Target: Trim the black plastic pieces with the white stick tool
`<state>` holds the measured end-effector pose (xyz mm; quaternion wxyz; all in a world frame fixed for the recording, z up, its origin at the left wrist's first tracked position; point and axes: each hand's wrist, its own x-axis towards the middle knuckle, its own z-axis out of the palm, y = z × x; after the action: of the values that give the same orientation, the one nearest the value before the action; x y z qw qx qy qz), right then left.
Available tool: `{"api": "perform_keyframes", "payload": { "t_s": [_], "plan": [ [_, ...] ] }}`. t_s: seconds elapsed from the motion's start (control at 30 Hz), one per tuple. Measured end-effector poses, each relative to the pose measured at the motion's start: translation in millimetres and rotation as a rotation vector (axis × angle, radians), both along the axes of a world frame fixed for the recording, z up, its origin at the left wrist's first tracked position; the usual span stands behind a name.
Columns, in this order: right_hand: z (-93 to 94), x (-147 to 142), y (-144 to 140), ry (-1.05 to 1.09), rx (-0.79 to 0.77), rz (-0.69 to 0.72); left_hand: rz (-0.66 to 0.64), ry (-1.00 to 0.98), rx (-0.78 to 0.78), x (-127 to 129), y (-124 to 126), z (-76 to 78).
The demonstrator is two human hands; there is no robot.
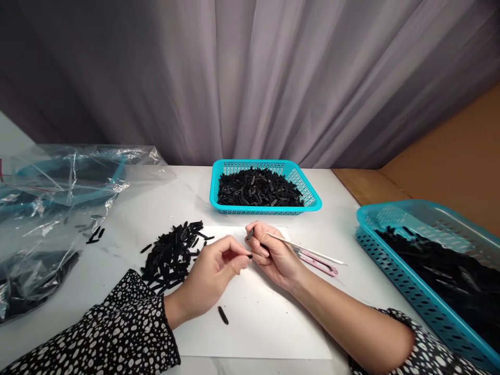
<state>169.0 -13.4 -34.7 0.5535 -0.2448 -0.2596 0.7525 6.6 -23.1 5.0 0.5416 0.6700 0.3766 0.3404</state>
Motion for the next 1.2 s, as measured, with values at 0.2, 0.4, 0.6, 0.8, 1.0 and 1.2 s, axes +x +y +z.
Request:
{"api": "perform_keyframes", "payload": {
  "t_s": [0.2,0.4,0.6,0.8,1.0,1.2],
  "plan": [
    [1.1,0,0,0.018,-0.028,0.0,0.244,-0.333,-0.354,3,12,-2.6],
    [1.9,-1,-1,0.015,-0.028,-0.014,0.25,-0.418,-0.536,2,12,1.4],
    [6.4,-2,-3,-0.001,-0.045,-0.004,0.182,-0.461,-0.617,-1,11,3.2],
    [7.4,-2,-1,0.014,-0.089,0.001,0.142,-0.48,-0.648,-2,10,2.8],
    [4.8,-4,-4,-0.074,-0.005,0.045,0.143,-0.482,-0.66,-1,11,2.7],
    [3.7,-6,-7,-0.147,0.034,0.055,0.191,-0.383,-0.486,1,10,1.6]
  ]
}}
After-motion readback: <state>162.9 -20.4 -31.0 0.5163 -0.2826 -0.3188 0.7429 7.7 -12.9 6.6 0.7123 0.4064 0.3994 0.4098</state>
